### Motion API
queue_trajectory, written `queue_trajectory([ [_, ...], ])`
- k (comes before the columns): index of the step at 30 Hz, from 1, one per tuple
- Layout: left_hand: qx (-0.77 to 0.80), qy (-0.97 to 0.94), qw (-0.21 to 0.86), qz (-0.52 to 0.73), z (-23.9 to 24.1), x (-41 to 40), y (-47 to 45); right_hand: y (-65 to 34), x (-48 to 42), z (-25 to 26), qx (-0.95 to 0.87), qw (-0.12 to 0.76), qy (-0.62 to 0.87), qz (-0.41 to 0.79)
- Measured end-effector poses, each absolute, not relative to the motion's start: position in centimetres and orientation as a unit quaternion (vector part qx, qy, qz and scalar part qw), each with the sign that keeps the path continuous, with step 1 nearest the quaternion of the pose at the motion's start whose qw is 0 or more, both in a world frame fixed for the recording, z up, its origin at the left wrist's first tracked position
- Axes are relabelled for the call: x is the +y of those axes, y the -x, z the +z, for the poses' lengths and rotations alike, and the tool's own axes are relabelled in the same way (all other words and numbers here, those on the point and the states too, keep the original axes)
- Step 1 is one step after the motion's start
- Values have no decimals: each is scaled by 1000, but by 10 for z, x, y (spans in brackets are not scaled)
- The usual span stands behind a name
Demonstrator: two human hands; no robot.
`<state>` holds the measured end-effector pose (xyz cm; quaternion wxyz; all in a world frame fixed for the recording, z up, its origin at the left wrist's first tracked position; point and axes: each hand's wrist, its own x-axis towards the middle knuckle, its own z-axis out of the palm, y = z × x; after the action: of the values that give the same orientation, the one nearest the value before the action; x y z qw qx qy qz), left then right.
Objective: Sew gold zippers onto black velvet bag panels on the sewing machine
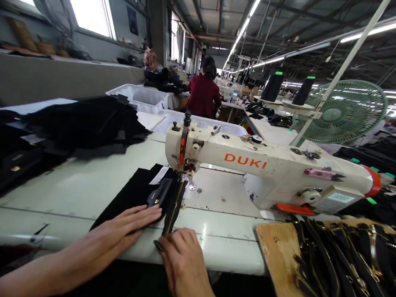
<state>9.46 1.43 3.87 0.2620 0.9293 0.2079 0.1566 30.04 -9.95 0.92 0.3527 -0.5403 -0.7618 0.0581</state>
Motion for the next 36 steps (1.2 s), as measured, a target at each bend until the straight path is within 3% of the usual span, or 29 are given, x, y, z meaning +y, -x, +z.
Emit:
queue_trajectory([
  [6, 114, -982, 108, 105, 2, 4, -95, -289, -113, -13, -760, 396, 516, -2],
  [14, 108, -988, 67, 89, -3, 4, -95, -289, -111, -11, -758, 403, 511, -28],
  [20, 105, -987, 78, 91, 0, 3, -98, -291, -110, -11, -763, 402, 504, -43],
  [29, 128, -972, 186, 69, 27, 11, -96, -298, -102, -16, -788, 378, 469, -126],
  [34, 99, -976, 163, 102, 37, 15, -106, -335, -70, 15, -744, 339, 576, 14],
  [36, 82, -978, 153, 114, 37, 20, -110, -350, -45, 23, -723, 305, 619, 18],
])
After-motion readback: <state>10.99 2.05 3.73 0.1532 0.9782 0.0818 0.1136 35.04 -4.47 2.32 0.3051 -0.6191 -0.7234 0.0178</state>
